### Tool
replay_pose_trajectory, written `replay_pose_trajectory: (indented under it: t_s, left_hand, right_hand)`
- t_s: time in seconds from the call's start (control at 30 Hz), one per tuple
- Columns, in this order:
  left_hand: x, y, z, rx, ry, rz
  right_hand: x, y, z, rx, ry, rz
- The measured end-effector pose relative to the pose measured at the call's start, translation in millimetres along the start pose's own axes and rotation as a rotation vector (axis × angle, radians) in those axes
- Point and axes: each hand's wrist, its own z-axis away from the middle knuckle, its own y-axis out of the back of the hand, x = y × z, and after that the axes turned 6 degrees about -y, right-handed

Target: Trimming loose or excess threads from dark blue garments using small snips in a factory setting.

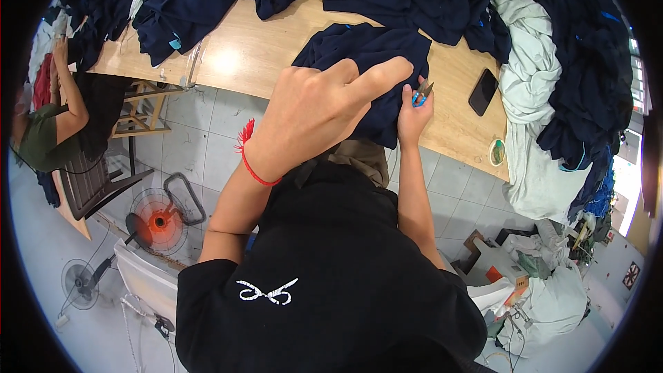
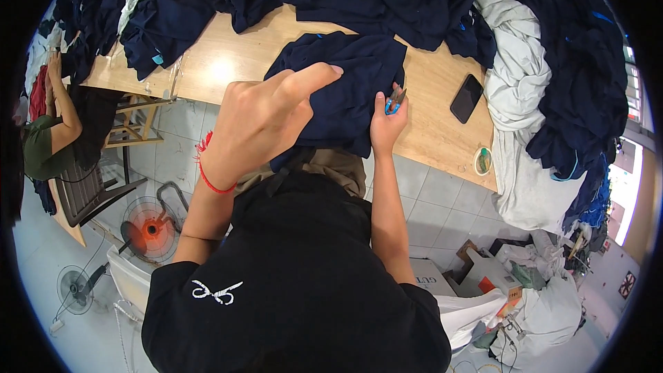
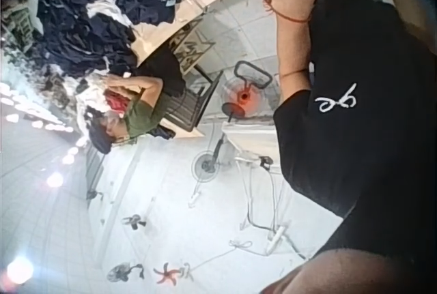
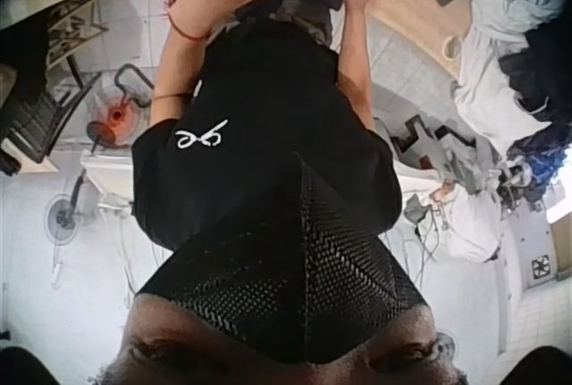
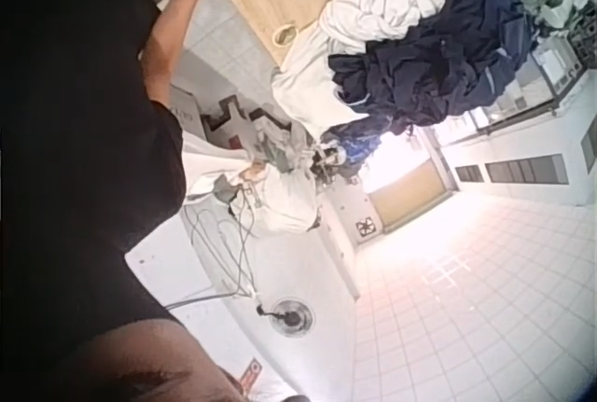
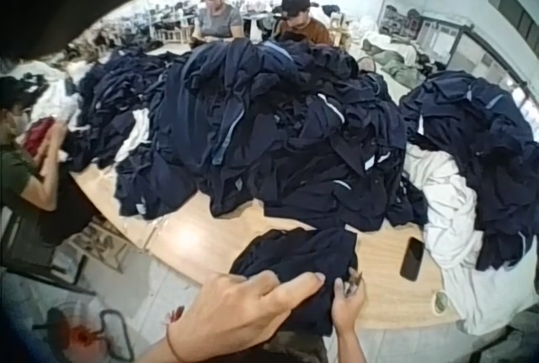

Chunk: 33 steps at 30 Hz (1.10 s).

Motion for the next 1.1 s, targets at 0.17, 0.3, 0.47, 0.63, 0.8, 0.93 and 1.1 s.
replay_pose_trajectory:
  t_s: [0.17,0.3,0.47,0.63,0.8,0.93,1.1]
  left_hand:
    - [7.4,2.6,-11.1,0.027,0.057,0.098]
    - [-2.2,8.6,14.5,0.104,0.214,0.169]
    - [-24.2,18.5,48.8,0.325,0.438,0.219]
    - [-41.8,40.2,74.9,0.410,0.574,0.136]
    - [-61.7,48.3,109.9,0.426,0.672,-0.046]
    - [-68.8,43.9,128.4,0.406,0.766,-0.040]
    - [-75.2,35.1,125.6,0.335,0.736,-0.008]
  right_hand:
    - [-15.4,11.4,-3.9,0.002,-0.017,0.125]
    - [-113.6,-1.5,14.2,-0.408,0.120,0.239]
    - [-186.1,6.9,-46.3,-0.663,0.226,0.173]
    - [-327.8,106.0,-183.0,-0.052,0.284,0.109]
    - [-467.6,297.8,-303.0,0.795,0.699,-0.317]
    - [-473.0,376.8,-307.2,1.124,0.892,-0.371]
    - [-379.2,420.3,-335.2,0.655,0.304,-0.083]
